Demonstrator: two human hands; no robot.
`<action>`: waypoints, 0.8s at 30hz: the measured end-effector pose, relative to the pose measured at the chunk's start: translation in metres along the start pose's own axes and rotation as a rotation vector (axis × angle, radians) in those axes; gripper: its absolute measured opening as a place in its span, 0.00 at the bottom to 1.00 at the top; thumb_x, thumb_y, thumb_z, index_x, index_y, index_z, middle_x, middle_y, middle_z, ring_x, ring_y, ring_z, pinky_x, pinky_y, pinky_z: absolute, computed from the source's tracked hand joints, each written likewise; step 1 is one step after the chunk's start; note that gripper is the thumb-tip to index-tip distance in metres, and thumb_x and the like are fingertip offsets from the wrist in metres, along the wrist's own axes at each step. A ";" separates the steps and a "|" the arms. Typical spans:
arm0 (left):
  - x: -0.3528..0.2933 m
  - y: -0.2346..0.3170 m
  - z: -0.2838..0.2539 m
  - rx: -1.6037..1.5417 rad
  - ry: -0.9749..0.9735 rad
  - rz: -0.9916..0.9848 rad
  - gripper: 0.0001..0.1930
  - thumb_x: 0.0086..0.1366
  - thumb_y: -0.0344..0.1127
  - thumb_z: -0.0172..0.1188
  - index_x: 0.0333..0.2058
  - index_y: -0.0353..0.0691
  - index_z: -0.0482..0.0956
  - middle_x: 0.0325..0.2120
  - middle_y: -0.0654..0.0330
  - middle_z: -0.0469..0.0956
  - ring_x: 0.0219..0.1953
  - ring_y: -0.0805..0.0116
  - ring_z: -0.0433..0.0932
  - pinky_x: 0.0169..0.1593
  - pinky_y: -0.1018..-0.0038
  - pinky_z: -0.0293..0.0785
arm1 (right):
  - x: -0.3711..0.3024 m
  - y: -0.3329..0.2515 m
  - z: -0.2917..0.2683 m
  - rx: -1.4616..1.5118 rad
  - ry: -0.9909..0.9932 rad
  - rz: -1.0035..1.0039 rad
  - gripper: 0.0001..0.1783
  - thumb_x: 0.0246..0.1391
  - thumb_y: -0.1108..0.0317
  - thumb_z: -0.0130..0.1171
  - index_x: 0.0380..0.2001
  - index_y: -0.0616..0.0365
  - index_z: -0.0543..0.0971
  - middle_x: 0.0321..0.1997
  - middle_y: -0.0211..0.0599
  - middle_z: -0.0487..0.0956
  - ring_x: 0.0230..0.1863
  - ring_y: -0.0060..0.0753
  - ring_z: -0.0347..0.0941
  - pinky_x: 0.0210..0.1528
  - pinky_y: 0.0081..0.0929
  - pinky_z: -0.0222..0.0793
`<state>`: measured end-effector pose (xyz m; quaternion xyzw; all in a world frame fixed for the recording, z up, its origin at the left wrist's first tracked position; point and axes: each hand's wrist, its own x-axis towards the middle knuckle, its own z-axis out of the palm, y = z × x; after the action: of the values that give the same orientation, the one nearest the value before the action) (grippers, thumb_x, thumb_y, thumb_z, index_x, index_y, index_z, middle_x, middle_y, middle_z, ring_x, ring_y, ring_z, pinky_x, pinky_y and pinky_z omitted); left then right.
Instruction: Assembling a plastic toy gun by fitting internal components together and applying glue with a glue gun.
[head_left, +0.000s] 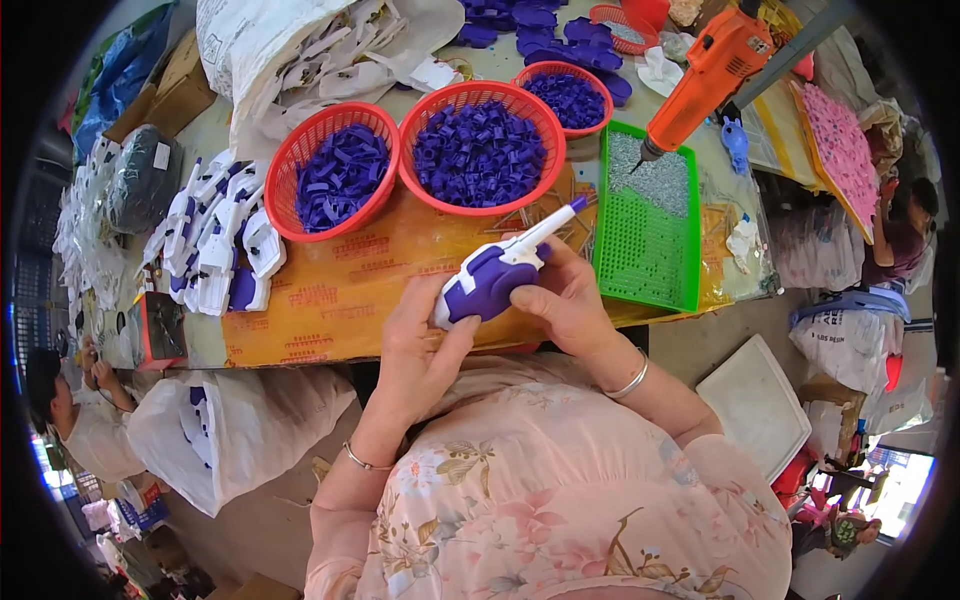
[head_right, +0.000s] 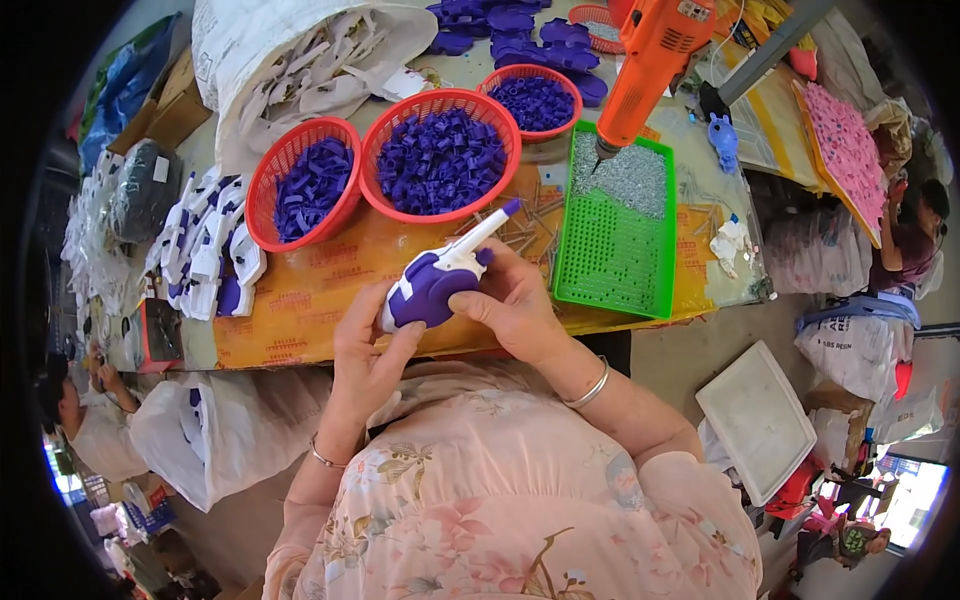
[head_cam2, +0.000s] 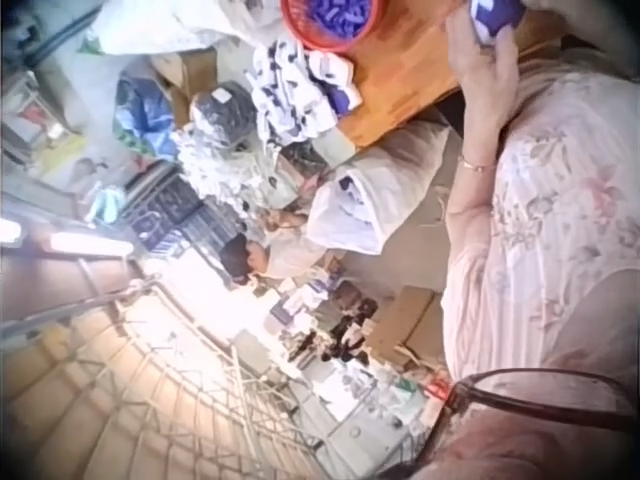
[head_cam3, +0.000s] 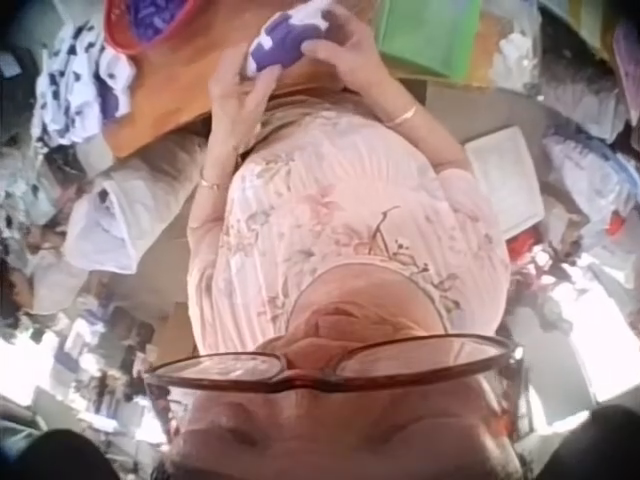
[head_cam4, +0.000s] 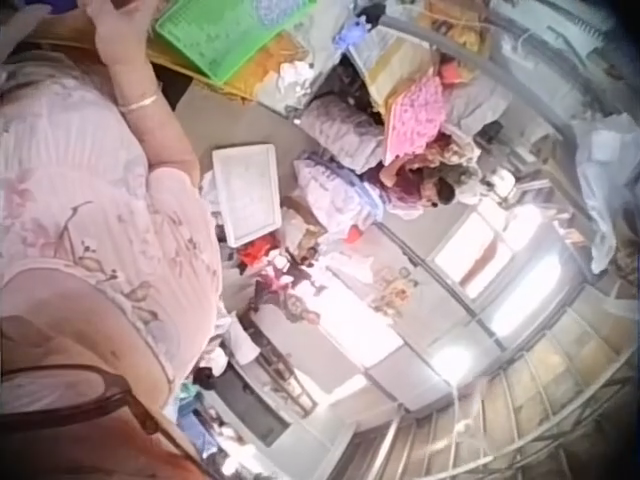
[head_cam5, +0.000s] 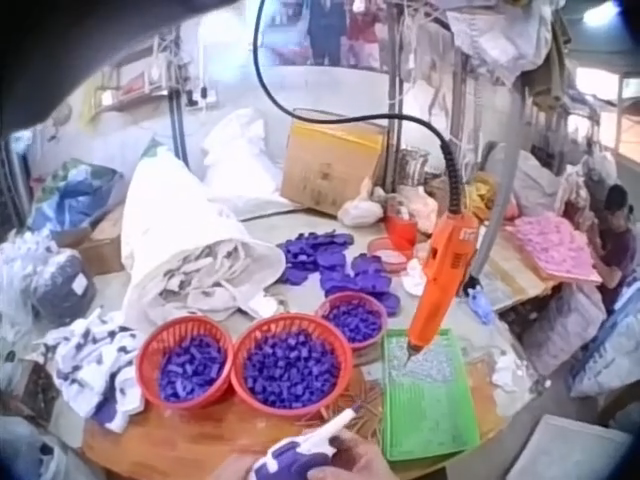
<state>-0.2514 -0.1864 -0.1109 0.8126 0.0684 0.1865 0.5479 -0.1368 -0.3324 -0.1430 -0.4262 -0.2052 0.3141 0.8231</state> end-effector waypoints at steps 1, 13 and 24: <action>-0.001 -0.004 0.001 -0.045 0.028 -0.024 0.20 0.51 0.23 0.60 0.45 0.33 0.72 0.33 0.53 0.73 0.35 0.58 0.73 0.40 0.72 0.69 | 0.000 0.001 0.000 -0.039 -0.001 -0.003 0.24 0.47 0.79 0.62 0.50 0.62 0.70 0.45 0.31 0.74 0.46 0.23 0.70 0.51 0.23 0.67; -0.008 -0.001 -0.001 -0.573 -0.004 -0.348 0.17 0.62 0.27 0.54 0.50 0.27 0.71 0.36 0.56 0.77 0.36 0.68 0.78 0.38 0.75 0.77 | 0.003 -0.011 0.008 -0.128 0.112 0.047 0.14 0.50 0.73 0.63 0.41 0.64 0.76 0.34 0.30 0.78 0.34 0.18 0.73 0.38 0.19 0.71; -0.008 0.007 -0.015 -0.985 -0.097 -0.521 0.21 0.67 0.38 0.47 0.52 0.25 0.68 0.36 0.49 0.78 0.26 0.60 0.81 0.32 0.68 0.80 | 0.000 -0.013 0.005 -0.067 0.279 0.153 0.15 0.52 0.61 0.63 0.33 0.63 0.77 0.29 0.33 0.78 0.24 0.21 0.73 0.24 0.18 0.70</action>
<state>-0.2649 -0.1788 -0.1015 0.4244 0.1465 0.0169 0.8934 -0.1356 -0.3357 -0.1290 -0.5073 -0.0663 0.3065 0.8027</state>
